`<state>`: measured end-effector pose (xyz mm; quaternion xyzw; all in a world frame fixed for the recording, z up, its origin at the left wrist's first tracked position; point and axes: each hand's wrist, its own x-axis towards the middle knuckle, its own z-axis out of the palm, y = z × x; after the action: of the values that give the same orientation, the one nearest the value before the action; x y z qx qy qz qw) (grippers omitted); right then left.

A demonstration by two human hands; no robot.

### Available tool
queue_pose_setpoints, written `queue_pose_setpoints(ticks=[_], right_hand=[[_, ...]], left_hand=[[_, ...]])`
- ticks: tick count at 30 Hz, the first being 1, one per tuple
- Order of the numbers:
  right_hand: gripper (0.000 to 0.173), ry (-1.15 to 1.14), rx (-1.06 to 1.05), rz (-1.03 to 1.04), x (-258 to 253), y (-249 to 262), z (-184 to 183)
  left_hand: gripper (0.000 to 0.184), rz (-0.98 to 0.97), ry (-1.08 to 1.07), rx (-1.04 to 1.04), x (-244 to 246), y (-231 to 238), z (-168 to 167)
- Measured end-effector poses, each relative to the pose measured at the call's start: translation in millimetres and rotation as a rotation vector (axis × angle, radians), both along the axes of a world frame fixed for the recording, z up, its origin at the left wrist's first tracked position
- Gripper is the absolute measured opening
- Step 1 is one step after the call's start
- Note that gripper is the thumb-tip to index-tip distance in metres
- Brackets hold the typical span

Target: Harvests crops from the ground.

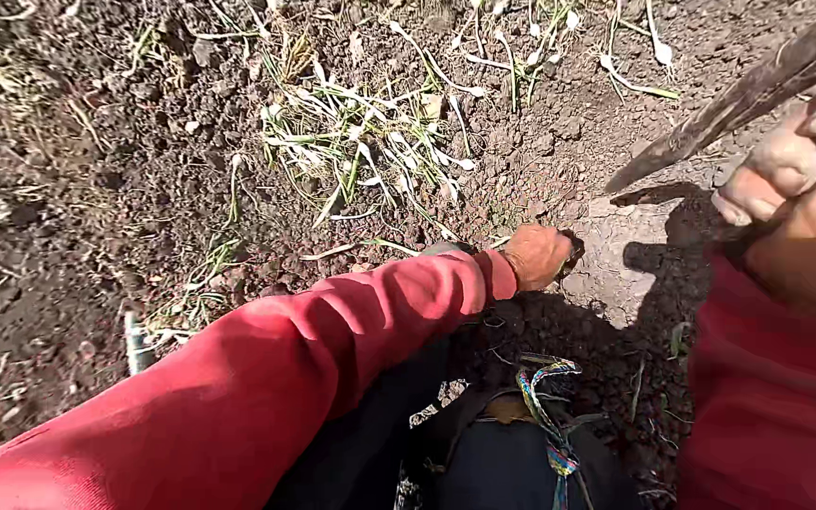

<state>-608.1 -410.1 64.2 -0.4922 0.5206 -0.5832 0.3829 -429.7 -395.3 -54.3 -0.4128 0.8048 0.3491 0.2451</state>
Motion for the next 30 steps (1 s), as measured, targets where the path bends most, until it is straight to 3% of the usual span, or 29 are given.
queue_pose_setpoints(ticks=[2,5,8,10,13,16,18,20,21,23,25,30], right_hand=[[0.029,0.128,0.202,0.049,14.9,-8.0,-33.6],[0.048,0.331,0.466,0.006,30.2,31.8,-128.8],[0.043,0.327,0.394,-0.154,36.4,88.0,-167.0],[0.043,0.186,0.369,-0.196,35.8,124.4,-163.0],[0.038,0.121,0.148,-0.176,25.0,124.6,-102.4],[0.029,0.005,-0.086,-0.156,-14.6,105.8,-39.9],[0.024,0.025,-0.094,-0.132,-33.3,57.4,-25.2],[0.025,0.118,0.029,-0.183,-26.2,4.0,-40.3],[0.034,0.189,0.147,-0.218,-21.8,-8.8,-62.2],[0.047,0.239,0.347,-0.266,-14.5,-5.0,-115.2],[0.042,0.184,0.328,-0.348,-8.1,13.0,-141.8],[0.035,0.093,0.176,-0.378,-6.8,76.6,-108.4]], left_hand=[[0.02,0.122,-0.024,0.05,8.1,-5.7,-0.6],[0.021,0.226,0.084,0.026,24.7,-22.2,-3.0],[0.02,0.244,0.168,-0.084,20.5,-50.1,7.6],[0.021,0.166,0.132,-0.086,-0.3,-37.0,0.0],[0.022,-0.011,0.107,-0.106,-24.4,-15.0,-21.5],[0.045,-0.001,0.271,-0.187,-8.3,-12.1,-27.7],[0.047,0.108,0.325,-0.118,7.5,-28.1,-12.2],[0.036,0.184,0.338,-0.103,13.4,-48.7,0.4],[0.032,0.201,0.34,-0.106,11.9,-59.2,4.5],[0.023,0.198,0.313,-0.125,3.1,-75.1,12.4],[0.021,0.157,0.249,-0.198,-13.3,-92.0,14.5],[0.019,-0.206,0.216,-0.384,-84.2,-64.2,-30.8]])
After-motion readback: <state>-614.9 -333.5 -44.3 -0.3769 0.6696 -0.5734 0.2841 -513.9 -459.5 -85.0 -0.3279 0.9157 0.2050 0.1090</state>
